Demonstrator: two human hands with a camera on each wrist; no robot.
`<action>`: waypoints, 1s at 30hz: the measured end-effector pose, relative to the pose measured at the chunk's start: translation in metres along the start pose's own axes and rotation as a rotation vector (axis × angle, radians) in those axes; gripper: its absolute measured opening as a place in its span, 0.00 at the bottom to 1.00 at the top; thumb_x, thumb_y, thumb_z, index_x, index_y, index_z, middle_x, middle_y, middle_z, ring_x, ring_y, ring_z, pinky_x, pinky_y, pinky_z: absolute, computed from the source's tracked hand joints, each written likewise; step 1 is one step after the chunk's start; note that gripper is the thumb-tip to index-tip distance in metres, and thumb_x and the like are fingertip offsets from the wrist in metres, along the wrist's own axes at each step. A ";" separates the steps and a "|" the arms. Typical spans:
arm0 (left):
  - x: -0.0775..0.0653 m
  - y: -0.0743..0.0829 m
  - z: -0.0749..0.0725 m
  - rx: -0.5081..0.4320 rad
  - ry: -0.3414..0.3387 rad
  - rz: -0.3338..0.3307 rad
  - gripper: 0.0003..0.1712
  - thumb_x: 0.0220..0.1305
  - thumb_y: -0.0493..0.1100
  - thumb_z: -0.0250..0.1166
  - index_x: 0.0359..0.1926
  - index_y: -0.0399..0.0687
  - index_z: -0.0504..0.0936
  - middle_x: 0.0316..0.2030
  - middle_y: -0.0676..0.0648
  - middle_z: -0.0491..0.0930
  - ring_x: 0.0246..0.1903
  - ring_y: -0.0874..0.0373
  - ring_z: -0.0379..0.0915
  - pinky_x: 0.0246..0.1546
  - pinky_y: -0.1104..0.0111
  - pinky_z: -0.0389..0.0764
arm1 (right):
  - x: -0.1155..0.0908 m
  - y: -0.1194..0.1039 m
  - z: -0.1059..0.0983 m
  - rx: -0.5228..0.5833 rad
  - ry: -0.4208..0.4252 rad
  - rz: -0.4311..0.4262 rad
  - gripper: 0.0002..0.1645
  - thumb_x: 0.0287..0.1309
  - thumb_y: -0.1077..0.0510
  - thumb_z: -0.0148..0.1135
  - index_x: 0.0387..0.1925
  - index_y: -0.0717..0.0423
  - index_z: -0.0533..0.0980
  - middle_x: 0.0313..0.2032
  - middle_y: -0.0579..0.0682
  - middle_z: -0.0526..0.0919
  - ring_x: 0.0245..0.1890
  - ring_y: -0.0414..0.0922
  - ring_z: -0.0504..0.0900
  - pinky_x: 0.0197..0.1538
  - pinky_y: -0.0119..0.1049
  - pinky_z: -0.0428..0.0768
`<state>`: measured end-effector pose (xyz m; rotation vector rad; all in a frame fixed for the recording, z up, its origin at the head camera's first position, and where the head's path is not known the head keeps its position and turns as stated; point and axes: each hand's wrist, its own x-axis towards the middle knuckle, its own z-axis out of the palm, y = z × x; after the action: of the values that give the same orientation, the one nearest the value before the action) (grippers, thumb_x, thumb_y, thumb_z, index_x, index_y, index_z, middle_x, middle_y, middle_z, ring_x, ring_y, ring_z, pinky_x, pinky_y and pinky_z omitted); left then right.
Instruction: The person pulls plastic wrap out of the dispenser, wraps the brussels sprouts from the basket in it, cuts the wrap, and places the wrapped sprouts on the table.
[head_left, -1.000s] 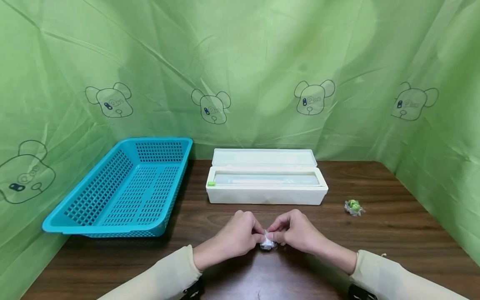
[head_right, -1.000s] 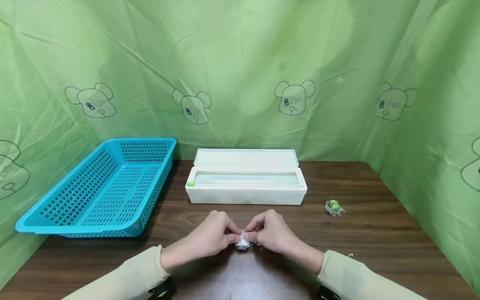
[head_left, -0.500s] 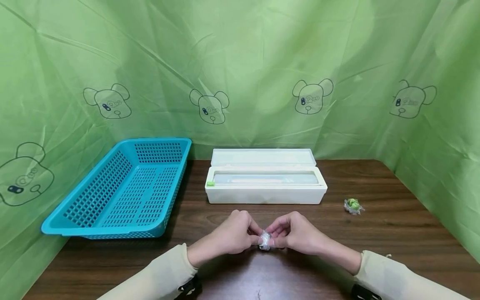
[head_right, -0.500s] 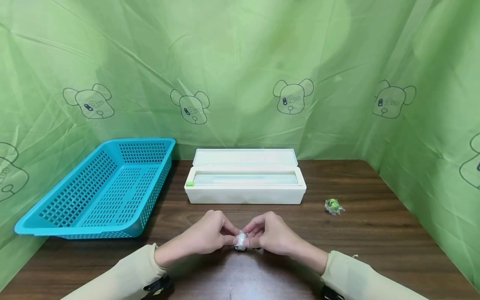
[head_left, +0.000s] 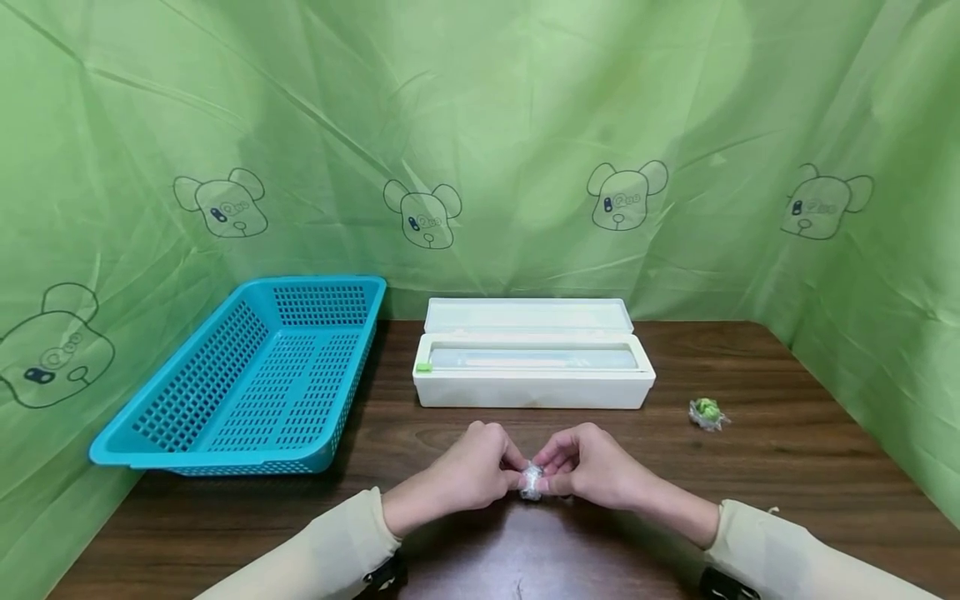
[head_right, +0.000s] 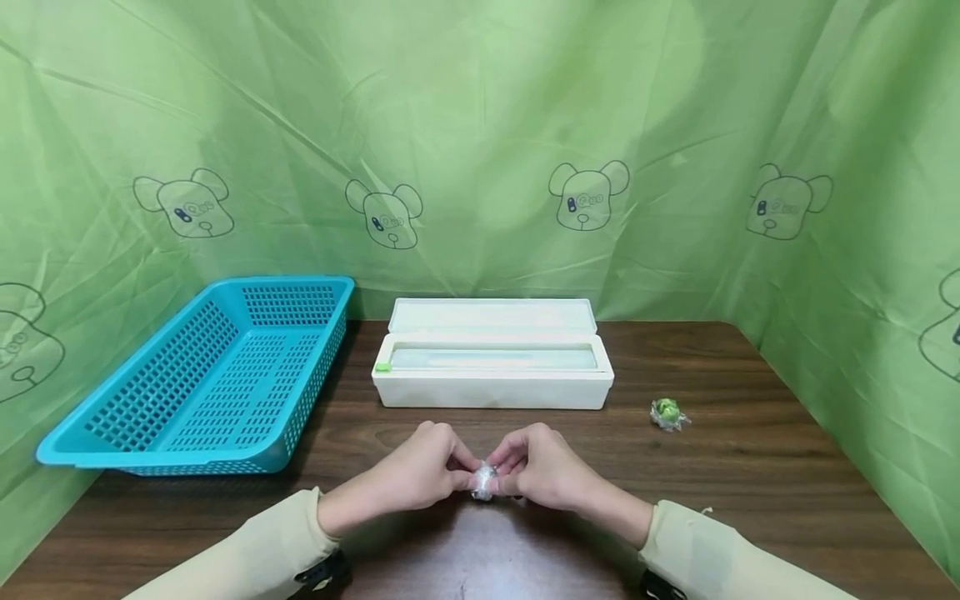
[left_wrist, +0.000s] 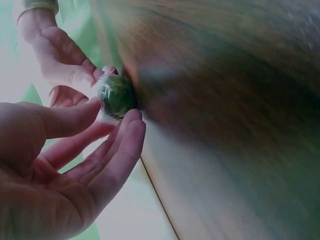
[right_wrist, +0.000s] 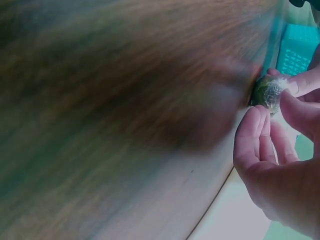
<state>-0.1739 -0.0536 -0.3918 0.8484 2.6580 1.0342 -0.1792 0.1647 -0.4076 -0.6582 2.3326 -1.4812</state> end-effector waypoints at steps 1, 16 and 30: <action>0.000 -0.001 0.000 -0.009 -0.004 -0.002 0.05 0.60 0.33 0.78 0.39 0.41 0.94 0.33 0.52 0.91 0.26 0.72 0.76 0.30 0.76 0.79 | 0.000 0.000 0.000 -0.004 0.000 0.002 0.11 0.53 0.66 0.80 0.38 0.63 0.86 0.30 0.51 0.87 0.31 0.45 0.84 0.30 0.33 0.83; 0.001 -0.007 -0.007 -0.088 0.011 -0.033 0.06 0.64 0.36 0.75 0.41 0.39 0.92 0.28 0.54 0.88 0.25 0.68 0.79 0.31 0.72 0.80 | -0.001 -0.005 -0.003 0.067 -0.046 0.092 0.24 0.55 0.64 0.78 0.52 0.71 0.81 0.30 0.54 0.87 0.27 0.47 0.85 0.30 0.37 0.83; -0.001 -0.007 -0.009 -0.192 -0.075 -0.123 0.08 0.69 0.38 0.72 0.31 0.41 0.90 0.17 0.49 0.82 0.16 0.57 0.80 0.18 0.68 0.81 | -0.001 -0.007 -0.005 0.114 -0.088 0.113 0.17 0.62 0.65 0.73 0.49 0.71 0.81 0.31 0.57 0.89 0.29 0.54 0.88 0.33 0.46 0.87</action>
<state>-0.1791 -0.0634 -0.3898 0.6625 2.4660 1.1780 -0.1793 0.1669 -0.3993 -0.5406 2.1638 -1.4910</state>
